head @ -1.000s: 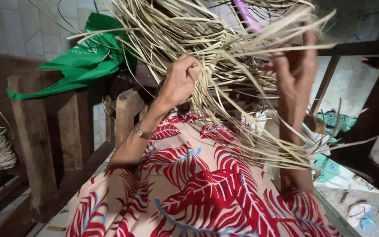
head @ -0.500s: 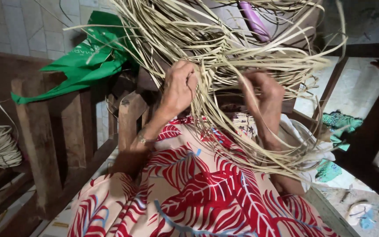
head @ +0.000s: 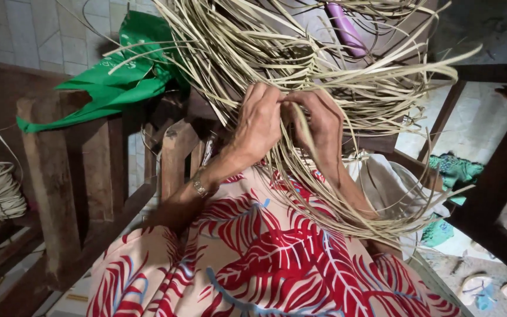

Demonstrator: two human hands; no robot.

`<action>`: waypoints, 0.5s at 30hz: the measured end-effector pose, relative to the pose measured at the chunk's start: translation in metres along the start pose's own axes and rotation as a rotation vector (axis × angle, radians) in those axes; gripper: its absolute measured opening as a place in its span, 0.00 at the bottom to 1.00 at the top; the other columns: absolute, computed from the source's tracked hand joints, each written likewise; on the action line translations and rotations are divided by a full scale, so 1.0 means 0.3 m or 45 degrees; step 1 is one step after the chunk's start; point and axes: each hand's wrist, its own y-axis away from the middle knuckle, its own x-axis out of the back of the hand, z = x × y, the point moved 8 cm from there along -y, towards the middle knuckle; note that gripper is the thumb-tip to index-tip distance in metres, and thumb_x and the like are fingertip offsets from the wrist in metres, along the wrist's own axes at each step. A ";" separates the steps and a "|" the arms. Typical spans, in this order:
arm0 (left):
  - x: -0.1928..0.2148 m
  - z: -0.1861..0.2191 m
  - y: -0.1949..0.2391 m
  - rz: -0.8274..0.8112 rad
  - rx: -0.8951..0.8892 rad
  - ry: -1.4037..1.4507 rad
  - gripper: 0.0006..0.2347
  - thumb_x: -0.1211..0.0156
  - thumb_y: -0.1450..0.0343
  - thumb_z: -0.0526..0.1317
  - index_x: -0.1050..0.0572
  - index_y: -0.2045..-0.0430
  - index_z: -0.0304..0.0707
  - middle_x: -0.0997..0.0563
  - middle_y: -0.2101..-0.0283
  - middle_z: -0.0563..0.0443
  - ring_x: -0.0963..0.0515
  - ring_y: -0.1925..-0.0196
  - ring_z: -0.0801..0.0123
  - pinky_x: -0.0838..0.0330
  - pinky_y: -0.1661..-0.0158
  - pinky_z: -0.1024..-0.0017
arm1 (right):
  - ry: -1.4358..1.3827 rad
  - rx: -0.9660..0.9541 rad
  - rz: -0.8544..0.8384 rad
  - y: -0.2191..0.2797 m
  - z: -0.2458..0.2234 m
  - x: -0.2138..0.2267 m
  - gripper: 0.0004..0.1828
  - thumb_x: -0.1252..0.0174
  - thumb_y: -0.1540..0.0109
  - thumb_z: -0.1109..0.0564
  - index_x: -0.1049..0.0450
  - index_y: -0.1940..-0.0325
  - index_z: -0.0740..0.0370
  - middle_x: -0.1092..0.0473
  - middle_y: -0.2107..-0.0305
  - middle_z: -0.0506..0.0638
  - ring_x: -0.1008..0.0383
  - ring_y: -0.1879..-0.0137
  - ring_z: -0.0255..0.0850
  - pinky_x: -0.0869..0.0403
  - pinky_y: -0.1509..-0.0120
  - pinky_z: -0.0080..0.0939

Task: The person sits and weaves dried palm fibers into a basket by hand, repeatedly pulling and tucking strands to build up the structure. The hands work continuously on the same basket throughout the clip.

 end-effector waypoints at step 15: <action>-0.015 -0.113 -0.004 -0.151 0.151 0.274 0.02 0.54 0.37 0.29 0.33 0.78 0.33 0.33 0.78 0.42 0.31 0.72 0.52 0.39 0.69 0.61 | -0.132 -0.154 -0.011 0.002 -0.020 0.064 0.04 0.47 0.41 0.63 0.30 0.64 0.68 0.32 0.75 0.60 0.31 0.70 0.50 0.31 0.64 0.45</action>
